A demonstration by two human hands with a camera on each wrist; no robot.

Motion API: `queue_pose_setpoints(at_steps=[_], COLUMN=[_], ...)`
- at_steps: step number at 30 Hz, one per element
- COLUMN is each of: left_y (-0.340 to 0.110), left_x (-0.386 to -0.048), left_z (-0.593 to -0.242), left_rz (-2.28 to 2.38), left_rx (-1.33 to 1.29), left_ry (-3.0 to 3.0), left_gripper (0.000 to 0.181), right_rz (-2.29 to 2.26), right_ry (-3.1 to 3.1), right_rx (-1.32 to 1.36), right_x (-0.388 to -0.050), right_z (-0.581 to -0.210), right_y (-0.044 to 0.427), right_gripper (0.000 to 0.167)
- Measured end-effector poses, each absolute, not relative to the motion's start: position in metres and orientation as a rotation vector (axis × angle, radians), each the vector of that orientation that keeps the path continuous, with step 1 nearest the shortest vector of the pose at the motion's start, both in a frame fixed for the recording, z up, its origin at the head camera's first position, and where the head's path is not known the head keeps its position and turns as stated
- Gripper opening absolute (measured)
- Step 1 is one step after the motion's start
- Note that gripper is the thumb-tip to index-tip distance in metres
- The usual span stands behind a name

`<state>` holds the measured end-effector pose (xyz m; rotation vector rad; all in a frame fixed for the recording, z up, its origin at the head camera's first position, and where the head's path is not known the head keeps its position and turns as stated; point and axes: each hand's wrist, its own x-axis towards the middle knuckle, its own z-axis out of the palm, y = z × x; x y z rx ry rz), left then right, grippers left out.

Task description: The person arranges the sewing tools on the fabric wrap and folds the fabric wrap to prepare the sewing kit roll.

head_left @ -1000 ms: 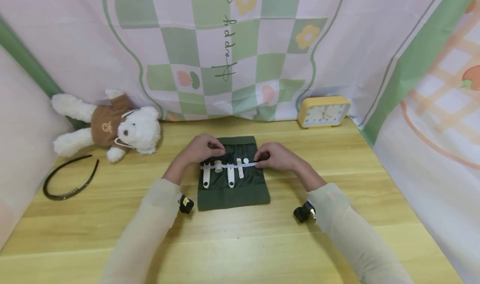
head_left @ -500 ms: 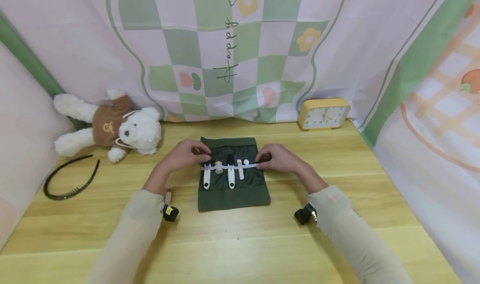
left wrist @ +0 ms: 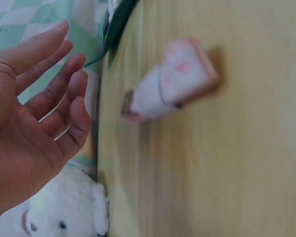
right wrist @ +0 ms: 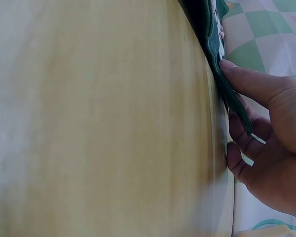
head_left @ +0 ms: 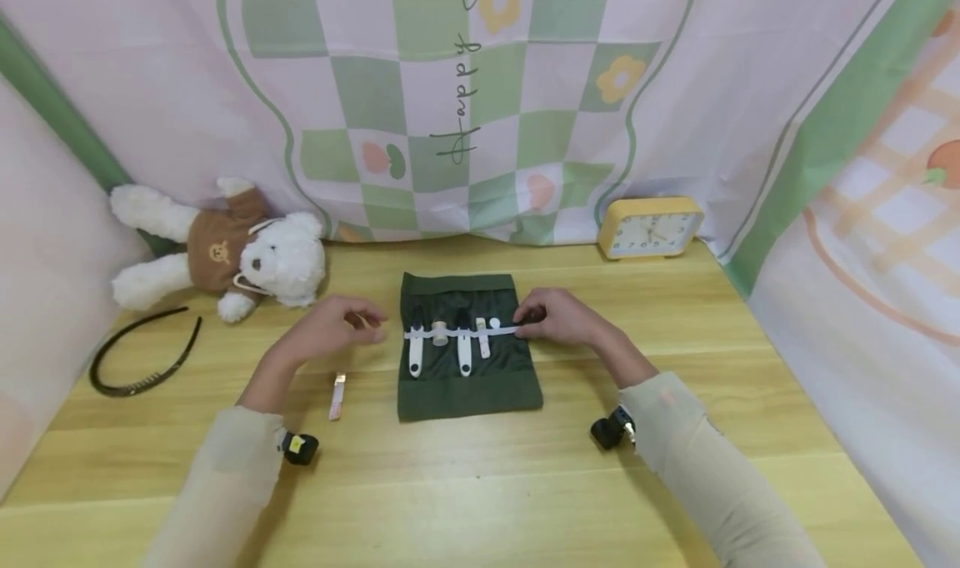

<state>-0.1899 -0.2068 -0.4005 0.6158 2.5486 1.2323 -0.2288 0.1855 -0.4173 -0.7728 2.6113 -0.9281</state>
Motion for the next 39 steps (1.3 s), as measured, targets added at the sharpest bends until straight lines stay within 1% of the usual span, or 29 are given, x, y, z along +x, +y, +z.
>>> queue_pose_setpoints(at_steps=[7, 20, 26, 39], left_y=[-0.226, -0.256, -0.259, -0.259], left_x=[-0.179, -0.163, -0.161, -0.162], left_z=[-0.407, -0.414, -0.411, -0.418], left_rz=[1.186, 1.124, 1.113, 1.128], left_rx=[0.652, 0.577, 0.614, 0.66], left_ry=[2.493, 2.416, 2.363, 2.369], left_gripper=[0.036, 0.04, 0.032, 0.014], right_rz=[-0.932, -0.95, -0.953, -0.957], right_ry=[2.614, 2.593, 2.584, 2.579], right_rx=[-0.774, -0.768, -0.746, -0.724], right_x=[-0.229, -0.231, -0.231, -0.231], right_z=[-0.415, -0.416, -0.417, -0.417], right_y=[0.186, 0.189, 0.189, 0.19], right_gripper=[0.013, 0.014, 0.013, 0.014])
